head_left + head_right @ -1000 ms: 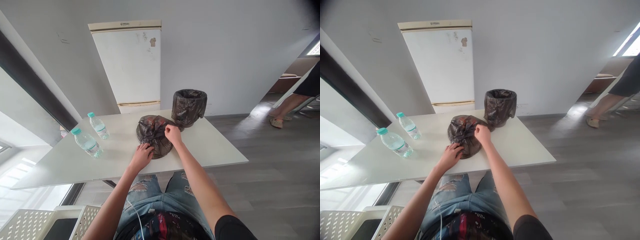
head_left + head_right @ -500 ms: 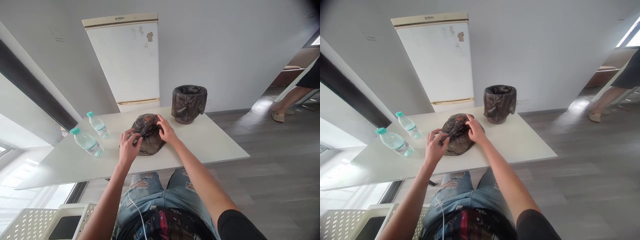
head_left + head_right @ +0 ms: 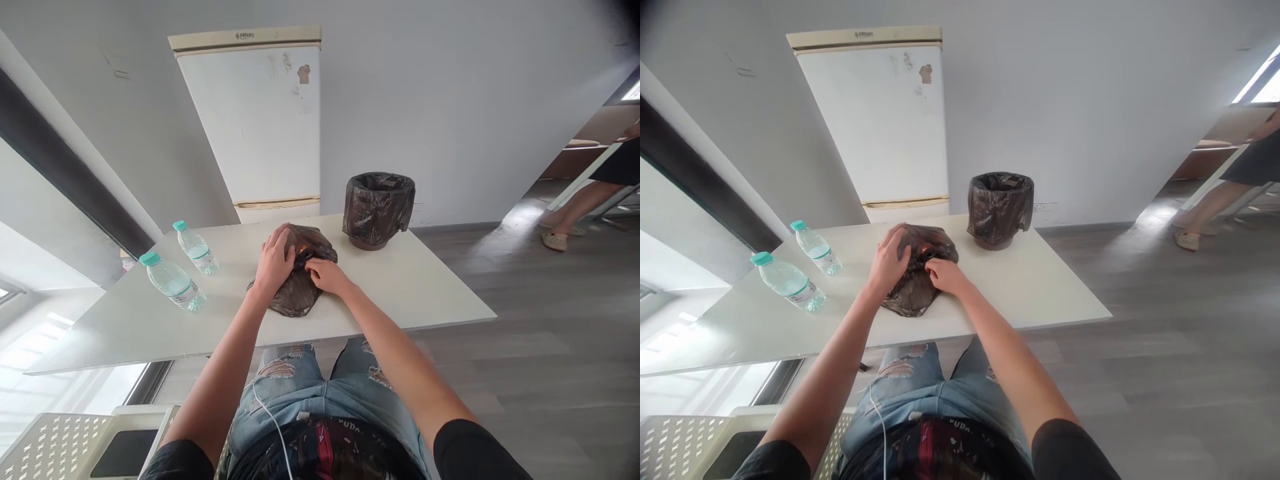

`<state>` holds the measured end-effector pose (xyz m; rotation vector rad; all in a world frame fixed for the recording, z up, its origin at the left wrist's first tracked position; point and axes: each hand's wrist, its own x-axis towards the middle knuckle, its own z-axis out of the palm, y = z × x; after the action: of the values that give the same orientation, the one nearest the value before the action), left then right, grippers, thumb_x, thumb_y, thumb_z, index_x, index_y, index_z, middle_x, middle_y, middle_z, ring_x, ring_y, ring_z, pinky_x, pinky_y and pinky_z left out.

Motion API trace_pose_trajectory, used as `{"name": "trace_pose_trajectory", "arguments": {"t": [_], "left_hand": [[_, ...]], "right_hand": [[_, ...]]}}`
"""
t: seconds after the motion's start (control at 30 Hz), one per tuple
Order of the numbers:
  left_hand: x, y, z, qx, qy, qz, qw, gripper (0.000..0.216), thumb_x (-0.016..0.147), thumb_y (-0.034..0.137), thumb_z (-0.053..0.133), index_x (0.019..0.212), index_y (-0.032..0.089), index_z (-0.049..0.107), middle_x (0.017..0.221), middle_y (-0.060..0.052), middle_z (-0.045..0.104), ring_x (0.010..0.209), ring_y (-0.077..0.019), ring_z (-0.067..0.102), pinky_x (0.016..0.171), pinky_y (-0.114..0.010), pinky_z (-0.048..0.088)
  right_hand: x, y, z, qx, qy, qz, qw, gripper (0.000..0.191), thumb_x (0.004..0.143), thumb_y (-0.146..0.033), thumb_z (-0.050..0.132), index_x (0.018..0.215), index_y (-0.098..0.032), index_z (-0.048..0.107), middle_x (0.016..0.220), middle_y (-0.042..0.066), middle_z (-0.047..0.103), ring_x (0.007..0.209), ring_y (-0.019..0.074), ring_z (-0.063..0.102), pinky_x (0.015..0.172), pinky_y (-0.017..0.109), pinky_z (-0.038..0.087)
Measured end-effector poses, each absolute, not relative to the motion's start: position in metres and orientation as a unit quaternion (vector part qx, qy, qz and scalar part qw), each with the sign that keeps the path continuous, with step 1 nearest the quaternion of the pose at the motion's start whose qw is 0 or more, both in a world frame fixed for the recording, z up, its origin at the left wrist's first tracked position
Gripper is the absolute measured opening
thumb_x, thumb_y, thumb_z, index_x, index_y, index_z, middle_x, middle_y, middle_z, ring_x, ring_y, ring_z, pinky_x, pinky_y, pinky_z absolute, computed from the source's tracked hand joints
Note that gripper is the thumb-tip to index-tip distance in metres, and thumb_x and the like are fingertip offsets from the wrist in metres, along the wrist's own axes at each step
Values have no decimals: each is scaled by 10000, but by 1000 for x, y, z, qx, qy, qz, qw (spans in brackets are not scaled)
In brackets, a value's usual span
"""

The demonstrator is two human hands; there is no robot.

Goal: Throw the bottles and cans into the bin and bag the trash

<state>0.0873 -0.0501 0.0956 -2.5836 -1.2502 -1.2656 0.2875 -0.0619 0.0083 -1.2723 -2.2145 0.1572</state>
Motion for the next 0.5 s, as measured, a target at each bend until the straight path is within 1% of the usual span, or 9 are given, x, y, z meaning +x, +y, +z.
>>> {"name": "trace_pose_trajectory", "arguments": {"t": [0.07,0.13,0.2,0.23,0.27,0.33,0.4,0.43,0.5], "left_hand": [[87,-57,106,-823,-380,-422,9,555,1017,187,459,1570,234,464,1629,-124,509,1488,-301,509,1206,-517,453],[88,-60,111,-823,-372,-429,10,584,1017,182,462,1596,252,425,1641,-116,492,1509,-299,485,1222,-519,441],[87,-61,110,-824,-368,-430,10,626,1004,170,483,1616,267,391,1658,-114,470,1527,-306,463,1232,-528,430],[87,-60,109,-826,-366,-429,9,654,994,160,493,1627,271,371,1670,-116,452,1538,-311,449,1237,-536,424],[87,-59,107,-829,-363,-426,7,684,984,148,499,1639,275,350,1683,-119,433,1548,-317,434,1241,-544,419],[86,-58,104,-835,-356,-420,3,731,969,125,498,1659,282,313,1701,-124,402,1564,-325,410,1245,-557,412],[86,-58,101,-838,-350,-419,-2,750,962,104,483,1665,284,296,1706,-126,390,1572,-323,397,1248,-557,411],[86,-58,99,-838,-348,-421,-5,752,959,95,475,1664,283,295,1705,-127,389,1574,-319,394,1248,-551,414],[87,-60,96,-835,-346,-427,-12,746,957,80,456,1659,277,297,1706,-127,384,1574,-307,394,1245,-533,426]], "right_hand": [[290,-64,13,-478,-838,77,252,279,884,-72,528,913,-229,756,922,24,785,825,193,691,755,283,475],[291,-67,17,-472,-849,92,220,266,873,-86,556,861,-247,767,782,-1,757,738,184,670,740,280,466],[290,-69,18,-482,-844,88,220,243,909,-140,577,918,-261,787,722,-6,736,686,185,652,726,286,473],[290,-69,17,-497,-833,78,231,234,937,-178,580,970,-267,794,740,1,744,696,191,658,729,293,483],[289,-68,16,-516,-818,64,246,235,963,-213,577,1023,-273,796,802,13,764,742,201,676,744,301,499],[287,-65,14,-555,-778,27,292,264,999,-256,560,1134,-278,786,1028,52,789,939,231,706,825,325,538],[287,-61,12,-577,-742,-22,340,341,1011,-266,551,1294,-259,740,1258,105,731,1162,267,658,961,371,550],[288,-60,11,-583,-726,-48,360,396,1011,-265,549,1375,-231,699,1335,136,685,1233,285,619,1026,401,537],[290,-58,11,-593,-698,-100,389,490,1010,-261,542,1487,-170,613,1437,193,590,1291,322,562,1109,469,497]]}}
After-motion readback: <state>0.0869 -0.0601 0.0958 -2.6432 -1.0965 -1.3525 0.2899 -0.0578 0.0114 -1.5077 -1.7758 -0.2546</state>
